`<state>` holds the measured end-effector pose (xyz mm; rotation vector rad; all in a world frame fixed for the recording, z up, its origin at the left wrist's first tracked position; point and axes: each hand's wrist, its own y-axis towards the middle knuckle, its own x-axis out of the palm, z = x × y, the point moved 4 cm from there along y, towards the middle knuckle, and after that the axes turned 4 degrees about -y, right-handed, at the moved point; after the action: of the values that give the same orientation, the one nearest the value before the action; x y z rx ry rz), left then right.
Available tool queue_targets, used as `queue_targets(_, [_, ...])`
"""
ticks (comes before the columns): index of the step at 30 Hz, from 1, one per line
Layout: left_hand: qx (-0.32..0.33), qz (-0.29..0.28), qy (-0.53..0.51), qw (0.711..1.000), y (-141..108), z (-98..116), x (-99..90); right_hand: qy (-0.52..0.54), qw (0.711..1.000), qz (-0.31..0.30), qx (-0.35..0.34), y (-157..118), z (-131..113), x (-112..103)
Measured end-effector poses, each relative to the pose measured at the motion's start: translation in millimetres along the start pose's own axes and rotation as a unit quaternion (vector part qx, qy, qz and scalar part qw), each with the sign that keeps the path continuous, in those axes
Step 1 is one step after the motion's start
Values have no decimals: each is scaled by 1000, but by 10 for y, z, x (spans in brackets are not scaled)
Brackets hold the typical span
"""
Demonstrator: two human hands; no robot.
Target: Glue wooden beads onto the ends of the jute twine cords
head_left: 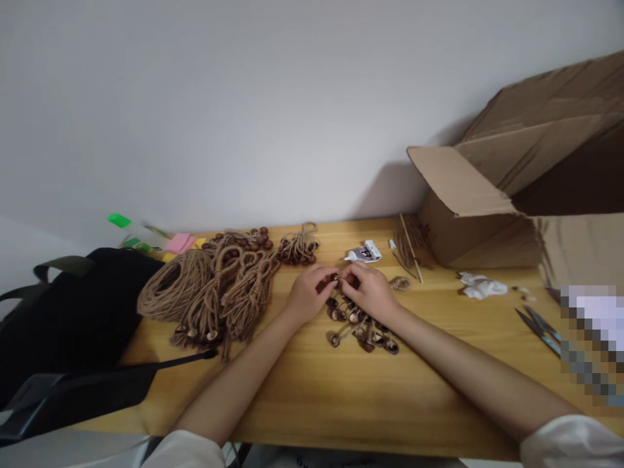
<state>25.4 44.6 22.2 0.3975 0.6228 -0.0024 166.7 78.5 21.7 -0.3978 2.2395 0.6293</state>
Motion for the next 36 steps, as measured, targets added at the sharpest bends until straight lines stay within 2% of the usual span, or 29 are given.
queue_targets(18, [-44,1,-23,999,2,-21,-2,-2,1000,-4,4,-3,-2,9])
queue_targets(36, [-42,-5,-22,999,16,-15,-5,-7,1000,-5,-6,-5,-8,3])
